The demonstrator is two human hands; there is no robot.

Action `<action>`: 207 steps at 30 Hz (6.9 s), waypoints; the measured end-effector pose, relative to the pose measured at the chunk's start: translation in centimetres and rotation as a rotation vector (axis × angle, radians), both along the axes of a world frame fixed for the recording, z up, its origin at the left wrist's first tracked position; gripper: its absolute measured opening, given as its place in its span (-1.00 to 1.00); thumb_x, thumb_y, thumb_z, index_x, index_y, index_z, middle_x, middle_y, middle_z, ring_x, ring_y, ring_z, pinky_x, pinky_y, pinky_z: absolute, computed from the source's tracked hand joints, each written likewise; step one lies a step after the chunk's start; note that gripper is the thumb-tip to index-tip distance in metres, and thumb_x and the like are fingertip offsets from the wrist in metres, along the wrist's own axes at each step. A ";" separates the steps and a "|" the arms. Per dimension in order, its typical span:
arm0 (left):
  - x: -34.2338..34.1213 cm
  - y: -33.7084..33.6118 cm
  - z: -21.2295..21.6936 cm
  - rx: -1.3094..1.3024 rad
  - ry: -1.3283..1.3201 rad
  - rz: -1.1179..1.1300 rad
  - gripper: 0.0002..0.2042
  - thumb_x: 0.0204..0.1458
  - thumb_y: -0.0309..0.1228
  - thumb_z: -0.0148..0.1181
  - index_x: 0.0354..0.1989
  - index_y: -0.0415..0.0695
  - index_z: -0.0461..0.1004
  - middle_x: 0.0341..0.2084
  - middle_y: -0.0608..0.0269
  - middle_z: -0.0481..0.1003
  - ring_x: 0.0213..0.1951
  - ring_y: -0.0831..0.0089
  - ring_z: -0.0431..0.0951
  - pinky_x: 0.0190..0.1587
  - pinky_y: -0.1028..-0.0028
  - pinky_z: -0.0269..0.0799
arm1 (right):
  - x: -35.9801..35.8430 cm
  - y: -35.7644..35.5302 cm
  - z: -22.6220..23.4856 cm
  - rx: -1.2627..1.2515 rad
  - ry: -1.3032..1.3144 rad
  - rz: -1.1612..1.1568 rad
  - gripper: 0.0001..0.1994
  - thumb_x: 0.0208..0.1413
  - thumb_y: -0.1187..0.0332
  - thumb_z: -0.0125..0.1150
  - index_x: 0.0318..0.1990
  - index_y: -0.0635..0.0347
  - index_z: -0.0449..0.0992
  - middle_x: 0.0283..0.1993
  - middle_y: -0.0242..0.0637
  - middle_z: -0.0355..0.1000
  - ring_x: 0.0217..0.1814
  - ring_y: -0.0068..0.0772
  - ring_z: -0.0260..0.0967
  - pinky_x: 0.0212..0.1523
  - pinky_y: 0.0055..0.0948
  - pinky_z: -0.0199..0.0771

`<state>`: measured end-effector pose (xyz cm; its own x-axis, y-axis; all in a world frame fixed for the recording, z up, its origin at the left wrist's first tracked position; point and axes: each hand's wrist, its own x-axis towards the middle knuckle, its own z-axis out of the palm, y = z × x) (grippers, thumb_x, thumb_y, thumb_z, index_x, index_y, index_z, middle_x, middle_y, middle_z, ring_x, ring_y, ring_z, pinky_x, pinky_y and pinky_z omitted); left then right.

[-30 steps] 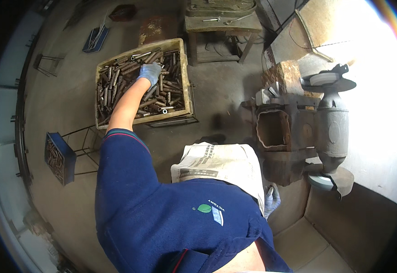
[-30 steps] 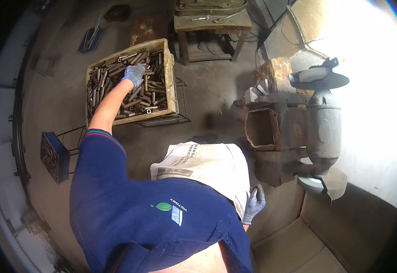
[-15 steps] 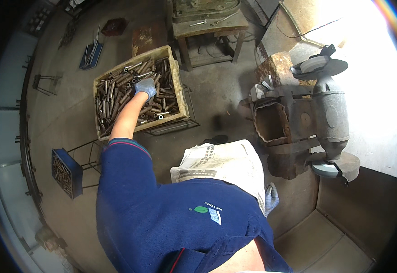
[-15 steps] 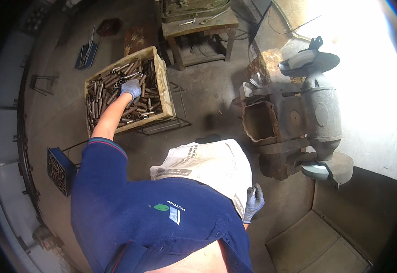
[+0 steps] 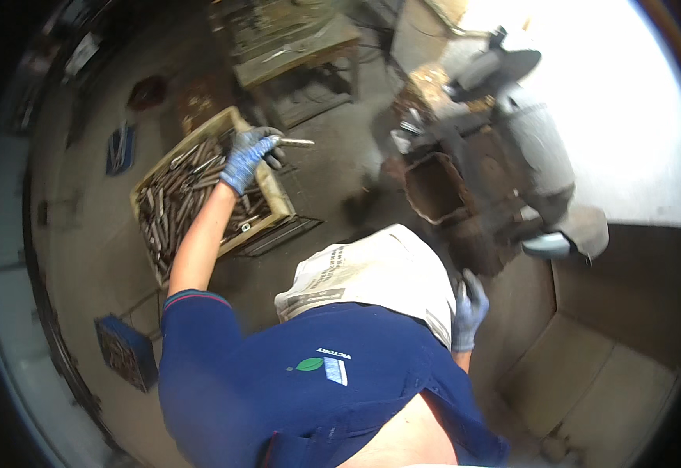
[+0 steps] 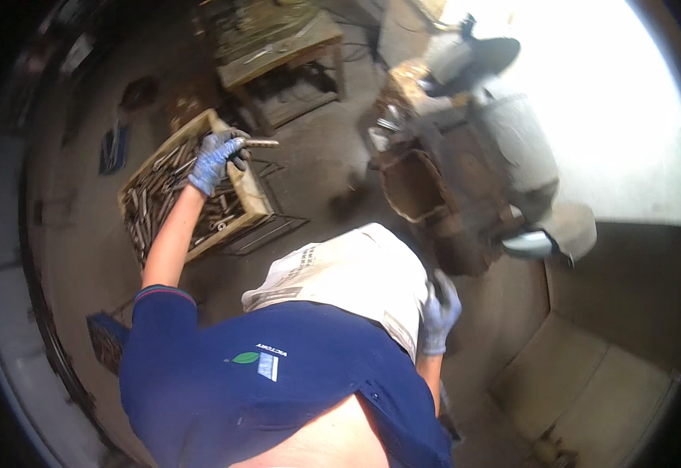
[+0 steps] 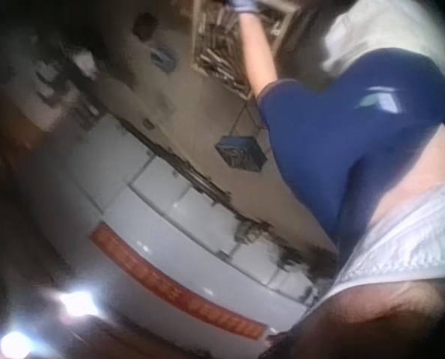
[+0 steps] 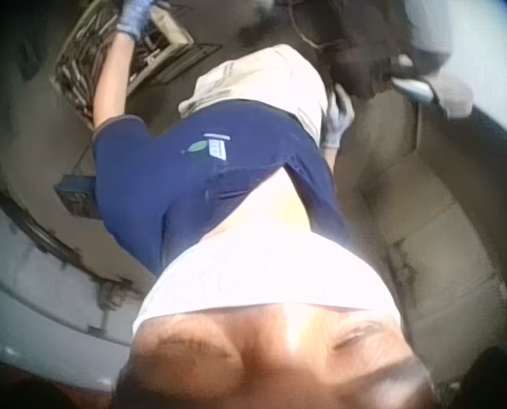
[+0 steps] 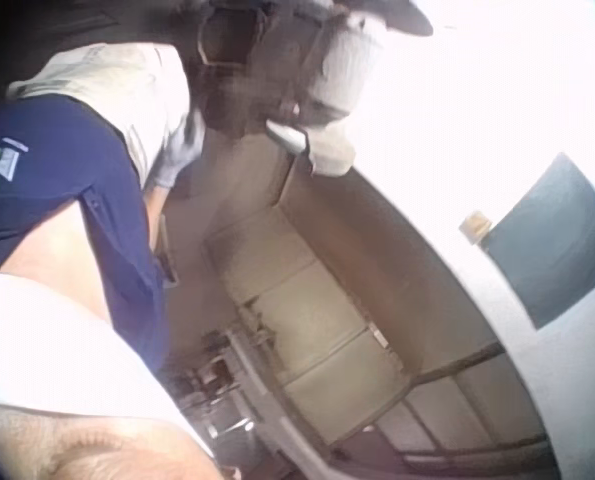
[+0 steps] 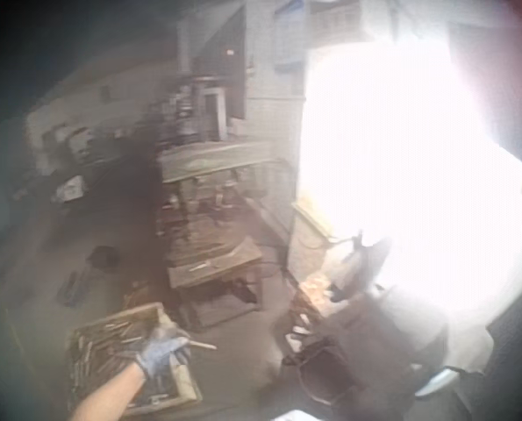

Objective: The person holds a metal tube with gloved hands and presses its end against a rotating grinding wheel to smooth it. They pick up tubes one at a time from a crate and place them into a separate bin after grinding.

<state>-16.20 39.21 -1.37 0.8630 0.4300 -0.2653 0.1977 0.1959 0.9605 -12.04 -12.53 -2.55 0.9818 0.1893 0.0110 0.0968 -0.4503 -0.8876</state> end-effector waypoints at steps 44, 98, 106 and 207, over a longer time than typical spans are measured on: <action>21.3 -38.6 -1.3 -0.330 0.015 -1.017 -0.84 0.03 -0.53 0.15 -0.23 -0.33 0.48 -0.43 0.24 0.53 -0.40 0.62 0.49 -0.32 0.60 0.45 | 4.7 -2.8 2.0 0.064 -0.410 -0.548 -0.74 -0.05 0.45 0.24 -0.14 0.26 0.53 -0.02 -0.16 0.37 0.11 -0.26 0.27 0.14 -0.40 0.21; 24.1 -44.7 -6.6 -0.272 0.202 -0.730 -0.93 0.03 -0.56 0.12 -0.37 -0.31 0.49 -0.56 0.22 0.51 -0.52 0.51 0.52 -0.48 0.56 0.48 | 9.4 -7.9 -6.9 0.432 -0.063 -0.594 -0.80 0.12 0.44 0.08 -0.16 0.36 0.51 -0.14 -0.20 0.48 -0.09 -0.45 0.40 0.02 -0.47 0.35; 25.4 -42.0 -7.9 -0.199 0.108 -0.690 -0.92 0.02 -0.56 0.14 -0.34 -0.30 0.50 -0.51 0.27 0.52 -0.50 0.57 0.47 -0.41 0.57 0.44 | 11.3 -5.3 -8.3 0.636 -0.118 -0.584 -0.80 0.08 0.49 0.13 -0.13 0.30 0.52 -0.15 -0.22 0.50 -0.07 -0.46 0.42 -0.01 -0.49 0.38; 22.0 -37.1 -0.7 -0.642 0.087 -0.951 -0.83 0.05 -0.43 0.15 -0.29 -0.30 0.45 -0.49 0.18 0.53 -0.47 0.51 0.53 -0.40 0.55 0.45 | 6.4 -4.8 0.6 0.017 -0.475 -0.293 -0.55 -0.01 0.18 0.26 -0.02 0.28 0.46 0.07 -0.01 0.33 0.17 -0.11 0.27 0.11 -0.27 0.31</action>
